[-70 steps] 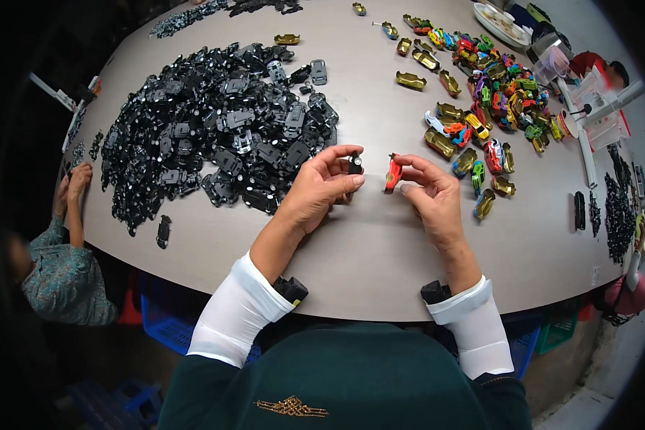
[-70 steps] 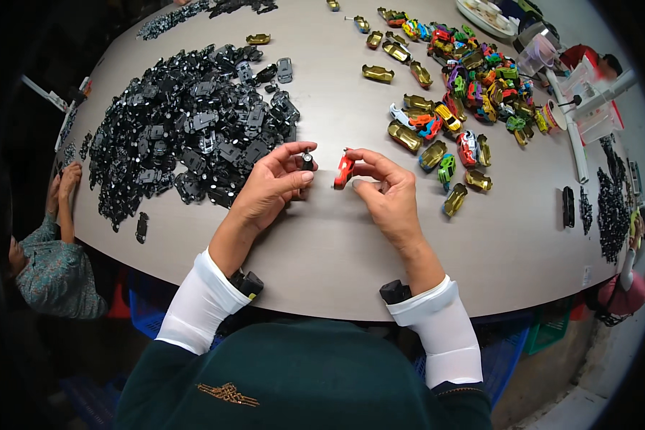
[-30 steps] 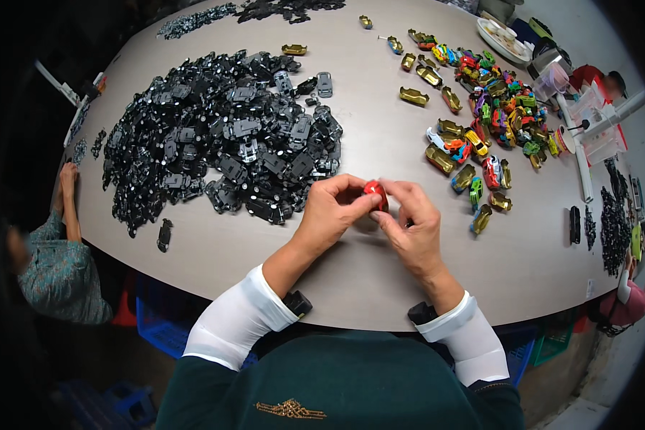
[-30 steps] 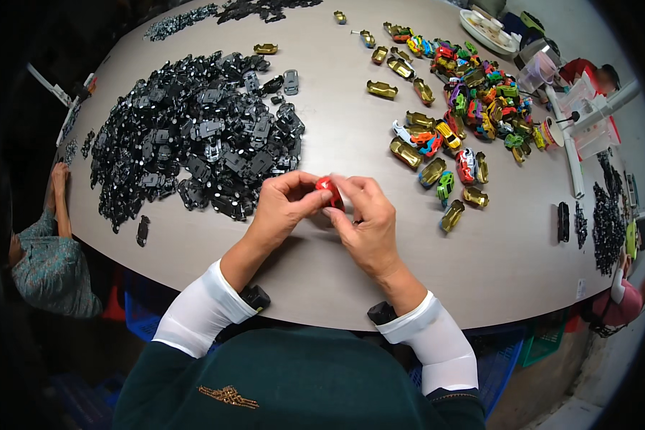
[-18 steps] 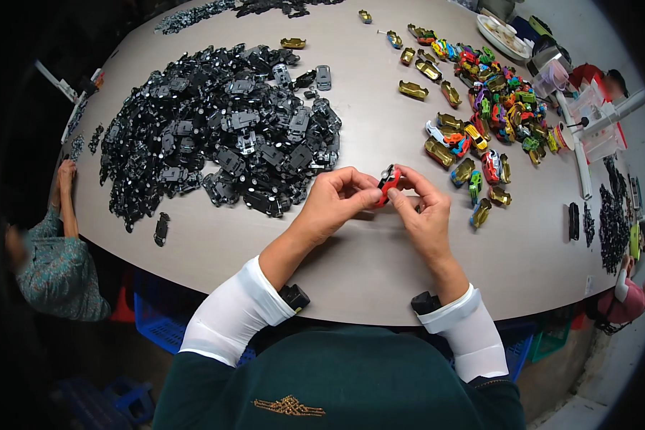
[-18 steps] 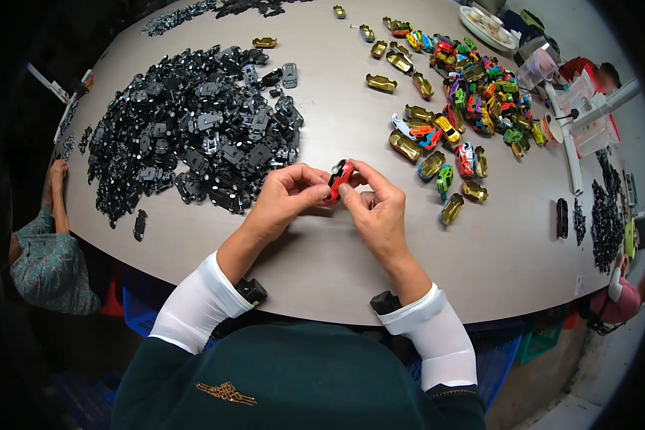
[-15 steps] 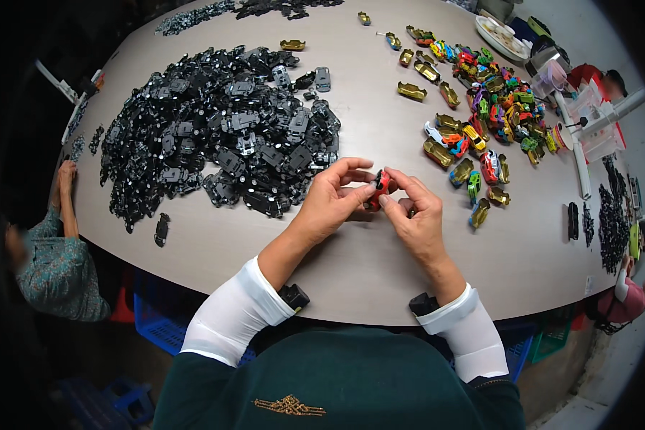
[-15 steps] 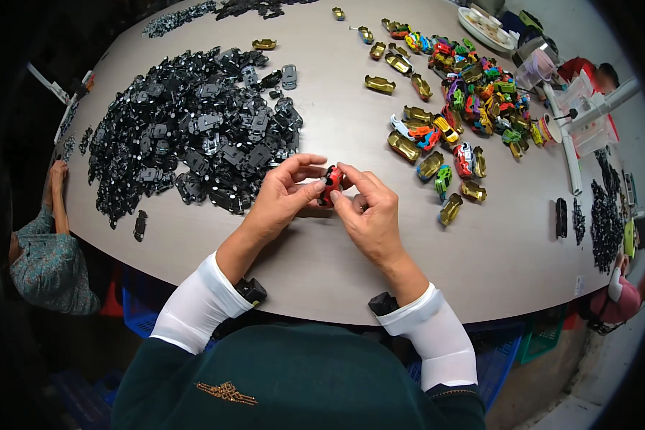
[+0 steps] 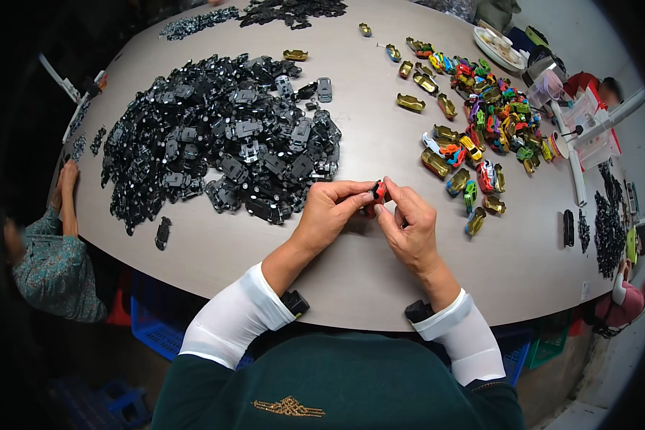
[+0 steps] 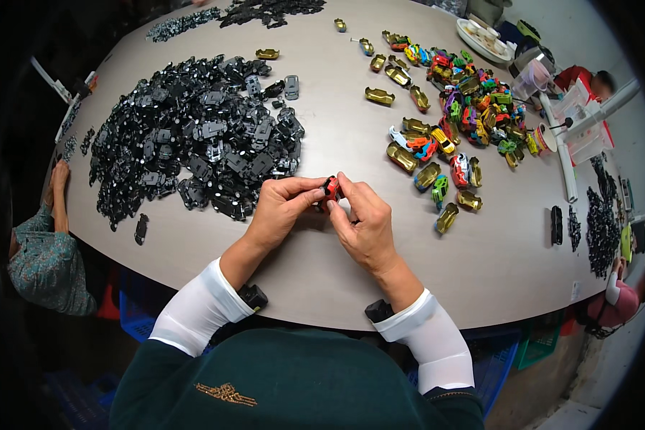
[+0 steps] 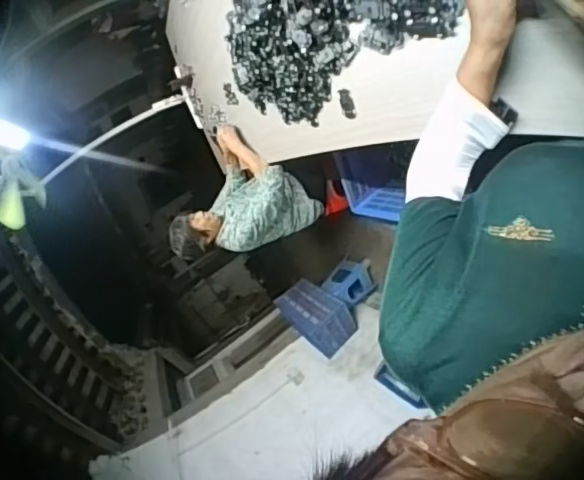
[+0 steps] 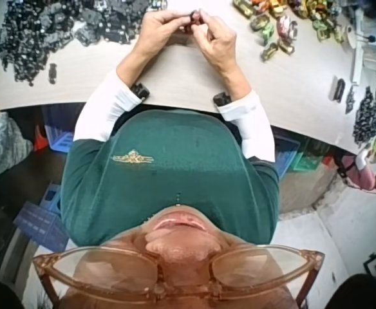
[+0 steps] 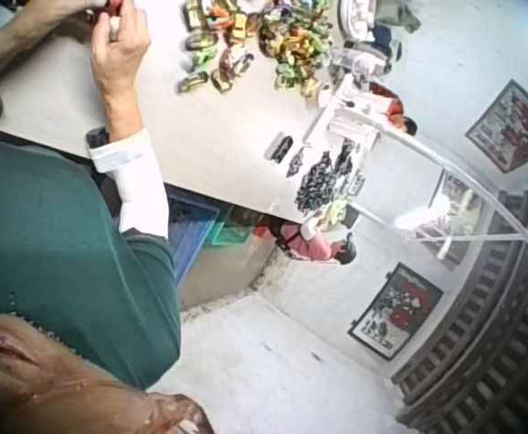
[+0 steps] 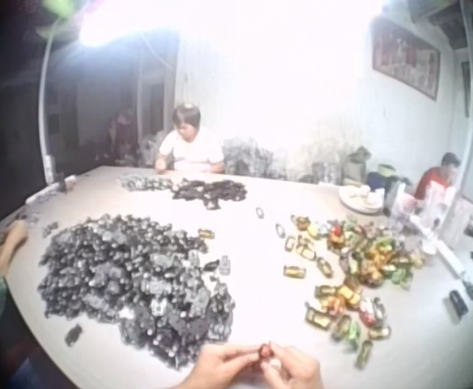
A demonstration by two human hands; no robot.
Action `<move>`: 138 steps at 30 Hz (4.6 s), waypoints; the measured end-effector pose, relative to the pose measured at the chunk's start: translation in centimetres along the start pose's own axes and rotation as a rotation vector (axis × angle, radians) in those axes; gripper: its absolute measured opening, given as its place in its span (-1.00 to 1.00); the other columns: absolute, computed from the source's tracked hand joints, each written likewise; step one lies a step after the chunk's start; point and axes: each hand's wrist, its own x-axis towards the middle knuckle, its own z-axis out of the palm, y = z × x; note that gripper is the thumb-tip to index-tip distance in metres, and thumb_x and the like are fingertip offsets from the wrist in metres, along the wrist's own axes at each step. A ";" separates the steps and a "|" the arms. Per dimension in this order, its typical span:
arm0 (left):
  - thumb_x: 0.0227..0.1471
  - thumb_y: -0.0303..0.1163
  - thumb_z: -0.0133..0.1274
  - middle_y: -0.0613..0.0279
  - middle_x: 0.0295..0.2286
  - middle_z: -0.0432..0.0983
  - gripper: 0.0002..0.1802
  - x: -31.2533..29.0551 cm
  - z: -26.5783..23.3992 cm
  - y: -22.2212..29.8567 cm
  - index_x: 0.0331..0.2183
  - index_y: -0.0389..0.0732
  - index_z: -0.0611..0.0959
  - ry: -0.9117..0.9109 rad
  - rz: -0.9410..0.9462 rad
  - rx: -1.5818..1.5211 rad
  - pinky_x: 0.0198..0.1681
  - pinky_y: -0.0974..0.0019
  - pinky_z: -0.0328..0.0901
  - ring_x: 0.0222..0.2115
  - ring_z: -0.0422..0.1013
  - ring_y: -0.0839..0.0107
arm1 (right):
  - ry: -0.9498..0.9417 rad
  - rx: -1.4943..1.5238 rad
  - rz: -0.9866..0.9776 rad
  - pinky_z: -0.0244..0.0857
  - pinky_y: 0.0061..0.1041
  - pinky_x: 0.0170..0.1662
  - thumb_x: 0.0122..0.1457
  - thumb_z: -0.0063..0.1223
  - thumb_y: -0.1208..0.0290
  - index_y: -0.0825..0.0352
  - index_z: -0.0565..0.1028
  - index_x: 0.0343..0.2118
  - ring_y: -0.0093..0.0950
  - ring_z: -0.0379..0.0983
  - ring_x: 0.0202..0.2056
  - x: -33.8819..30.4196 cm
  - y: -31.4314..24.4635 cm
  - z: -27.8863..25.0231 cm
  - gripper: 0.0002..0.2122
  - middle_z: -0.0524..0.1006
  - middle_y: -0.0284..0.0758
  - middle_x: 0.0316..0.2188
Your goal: The person assembles small toy cars by hand at a table. They pick up a black chassis and a colored car body, fit the body onto the chassis, and place the completed toy car on the table. This process is repeated with different colored bodies throughout the clip.
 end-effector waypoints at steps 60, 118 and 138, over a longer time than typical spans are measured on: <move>0.06 -0.60 0.12 0.15 -0.31 0.65 -0.75 -0.2 0.0 0.4 -0.17 -0.37 0.68 -0.002 -0.066 -0.031 -0.28 0.50 0.44 -0.36 0.52 0.57 | 0.082 0.305 0.238 0.09 -0.63 -0.58 0.05 0.24 0.59 0.44 0.59 -0.13 -0.70 0.19 -0.66 -0.7 0.7 0.6 -0.72 0.55 -0.34 -0.51; 0.08 -0.43 0.18 0.19 -0.40 0.52 -0.76 0.2 -0.8 -0.6 -0.20 -0.24 0.52 -0.129 -0.234 -0.012 -0.59 0.51 0.34 -0.56 0.42 0.57 | -0.533 1.007 0.791 0.15 -0.75 -0.68 0.31 -0.05 0.39 0.36 0.41 -0.14 -0.68 0.37 -0.61 0.6 0.6 -2.4 -0.83 0.54 -0.32 -0.50; 0.08 -0.31 0.20 0.35 -0.57 0.48 -0.77 0.5 -2.4 -0.3 -0.34 -0.26 0.56 -0.127 -0.338 -0.069 -0.62 0.53 0.18 -0.60 0.33 0.62 | -0.446 0.933 0.797 0.13 -0.77 -0.70 0.26 0.04 0.45 0.38 0.47 -0.18 -0.70 0.35 -0.65 1.3 0.6 -1.2 -0.86 0.54 -0.35 -0.53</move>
